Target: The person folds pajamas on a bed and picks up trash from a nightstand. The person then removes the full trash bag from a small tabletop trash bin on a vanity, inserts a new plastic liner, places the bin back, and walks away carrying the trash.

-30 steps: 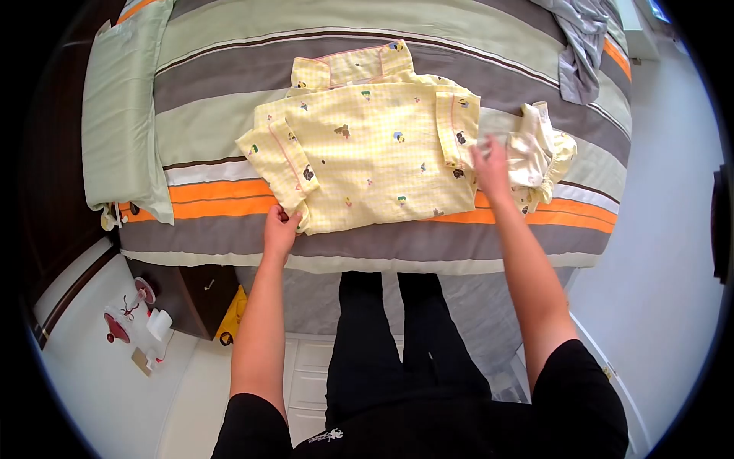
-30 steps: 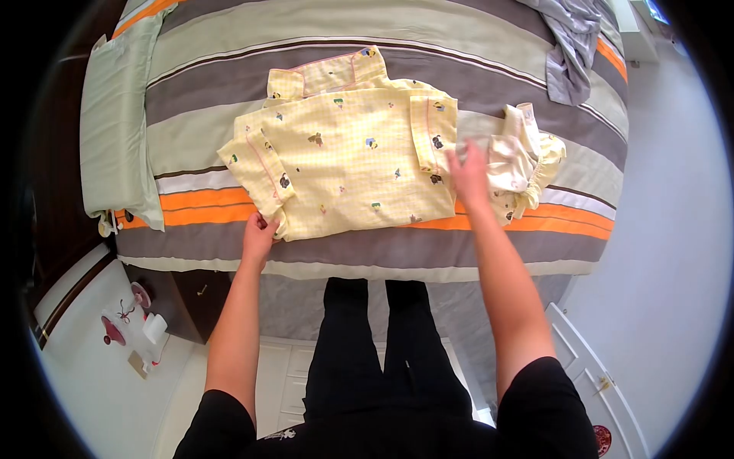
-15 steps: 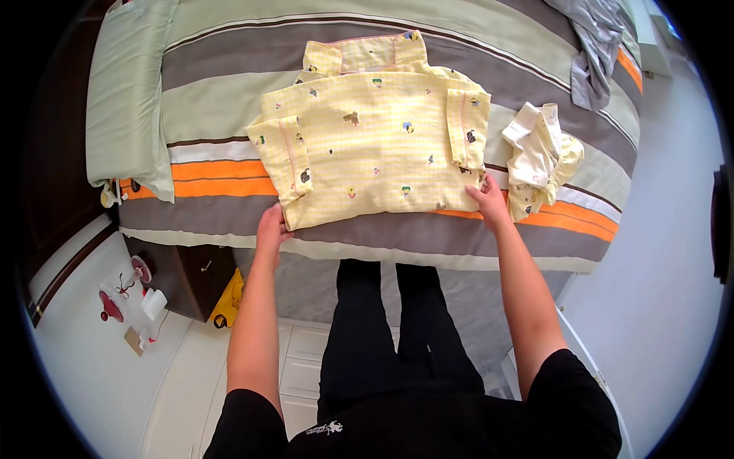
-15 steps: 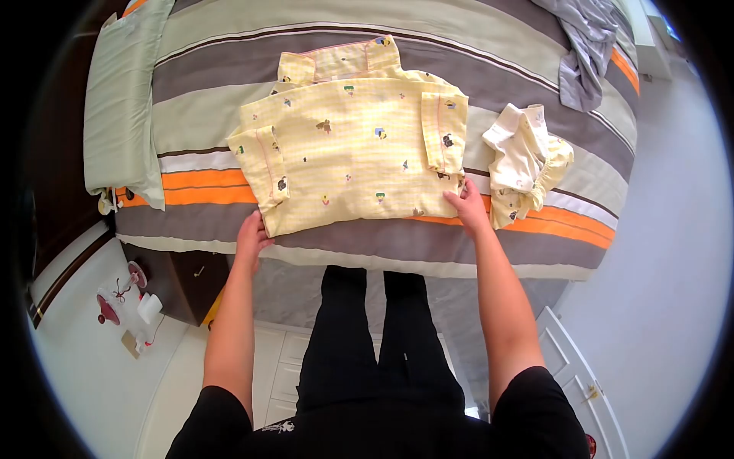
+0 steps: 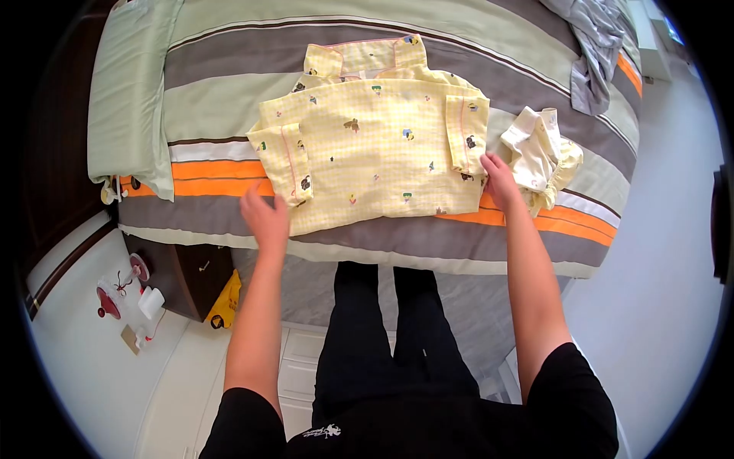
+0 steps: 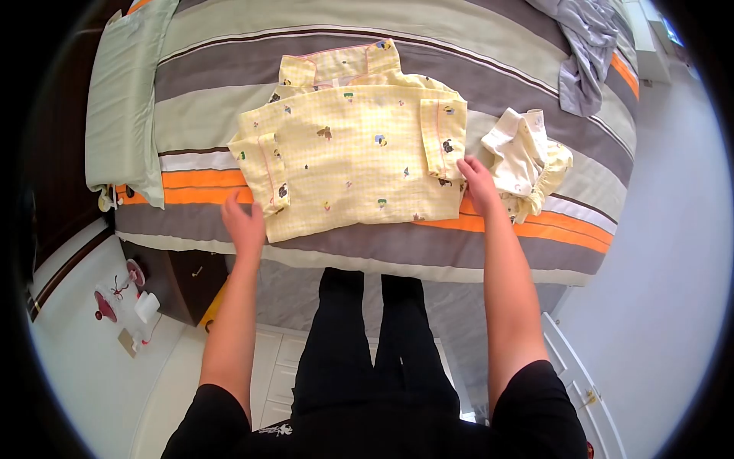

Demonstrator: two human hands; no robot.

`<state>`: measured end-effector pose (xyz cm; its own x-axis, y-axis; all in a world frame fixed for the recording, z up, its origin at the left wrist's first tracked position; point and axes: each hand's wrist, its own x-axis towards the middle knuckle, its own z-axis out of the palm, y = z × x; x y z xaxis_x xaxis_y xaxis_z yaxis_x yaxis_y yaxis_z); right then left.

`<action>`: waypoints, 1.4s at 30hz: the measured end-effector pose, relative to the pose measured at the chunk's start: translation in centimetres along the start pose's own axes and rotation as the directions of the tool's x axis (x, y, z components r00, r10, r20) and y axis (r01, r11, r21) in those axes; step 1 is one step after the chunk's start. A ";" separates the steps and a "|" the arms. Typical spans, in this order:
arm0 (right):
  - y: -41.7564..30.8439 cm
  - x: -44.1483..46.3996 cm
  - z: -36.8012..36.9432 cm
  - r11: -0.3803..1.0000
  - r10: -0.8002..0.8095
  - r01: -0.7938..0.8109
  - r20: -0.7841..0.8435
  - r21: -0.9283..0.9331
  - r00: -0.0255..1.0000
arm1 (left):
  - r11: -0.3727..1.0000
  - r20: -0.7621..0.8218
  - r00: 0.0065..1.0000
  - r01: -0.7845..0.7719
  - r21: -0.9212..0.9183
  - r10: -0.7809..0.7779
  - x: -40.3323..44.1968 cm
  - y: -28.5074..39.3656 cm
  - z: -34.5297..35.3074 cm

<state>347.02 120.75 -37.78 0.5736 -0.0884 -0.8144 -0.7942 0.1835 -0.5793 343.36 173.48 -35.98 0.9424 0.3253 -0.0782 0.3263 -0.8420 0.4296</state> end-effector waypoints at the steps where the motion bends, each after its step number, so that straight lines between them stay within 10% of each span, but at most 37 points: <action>1: -1.0 0.6 0.7 1.000 0.000 0.000 0.003 -0.001 1.000 | 0.992 0.038 0.992 -0.121 0.046 0.119 0.9 3.8 -1.2; 3: -3.7 0.1 2.7 0.992 -0.117 0.121 0.114 -0.021 0.987 | 0.925 0.302 0.913 -0.163 -0.344 0.273 1.4 8.5 0.1; 6: -7.7 -3.1 6.3 0.982 -0.160 0.125 0.261 0.144 0.952 | 0.768 0.420 0.643 -0.514 -0.382 0.640 -0.4 14.9 2.9; 9: -9.9 -6.7 12.3 0.967 -0.247 0.215 0.304 0.137 0.920 | 0.823 0.579 0.586 -0.430 -0.370 0.567 -1.8 16.5 5.2; 10: -10.0 -7.4 14.8 0.974 -0.227 0.222 0.346 0.054 0.910 | 0.803 0.621 0.641 0.013 -0.596 0.451 -1.5 16.6 5.1; 12: -10.0 -8.8 21.3 0.913 -0.087 0.208 0.330 -0.350 0.940 | 0.154 0.753 0.642 0.738 -0.658 0.141 -1.4 16.1 4.1; 17: -4.4 -12.1 34.6 0.694 -0.118 0.537 0.661 -0.479 0.741 | -0.367 0.801 0.598 0.753 -0.546 0.034 2.4 3.9 -3.3; 18: -3.7 -12.0 34.9 0.699 -0.122 0.539 0.664 -0.470 0.738 | -0.359 0.800 0.599 0.753 -0.551 0.029 2.4 1.2 -2.9; 20: -1.7 -11.0 34.0 0.827 -0.193 0.428 0.531 -0.365 0.825 | 0.139 0.871 0.480 0.874 -0.465 -0.107 2.1 -3.0 -1.1; 24: 2.3 -7.2 29.1 0.394 -0.687 0.638 0.249 -0.662 0.683 | 0.352 0.760 0.622 0.765 -0.539 -0.190 2.5 0.9 -1.7; 28: 2.6 -6.3 27.0 0.385 -0.722 0.531 0.112 -0.755 0.683 | 0.106 0.788 0.588 0.808 -0.579 -0.181 1.8 2.1 -0.4; 32: 6.8 -4.2 26.0 0.777 -0.476 0.400 -0.037 -0.487 0.879 | 0.144 0.579 0.712 0.672 -0.727 -0.397 -0.4 -2.6 2.9; 34: 7.4 -4.3 26.1 0.910 -0.354 0.346 0.005 -0.227 0.935 | 0.719 0.331 0.838 0.543 -0.434 -0.433 -0.7 -2.6 2.7; 35: 7.5 -5.1 26.3 0.976 -0.179 0.180 0.020 -0.120 0.984 | 0.946 0.061 0.944 0.324 0.007 -0.324 -1.7 -1.5 2.8; 38: 6.7 -5.5 25.9 0.999 0.043 -0.039 0.139 -0.030 0.989 | 0.731 0.294 0.806 0.591 -0.342 -0.514 -2.3 0.0 3.7; 42: 1.1 -7.8 26.8 0.996 0.066 -0.076 0.179 0.053 0.982 | 0.266 0.743 0.603 0.797 -0.543 -0.290 1.1 3.0 0.0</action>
<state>347.01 147.85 -31.10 0.5469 0.1007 -0.8311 -0.8239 0.2409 -0.5129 345.37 171.29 -34.81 0.5284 0.1205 -0.8404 0.7976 0.2688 0.5400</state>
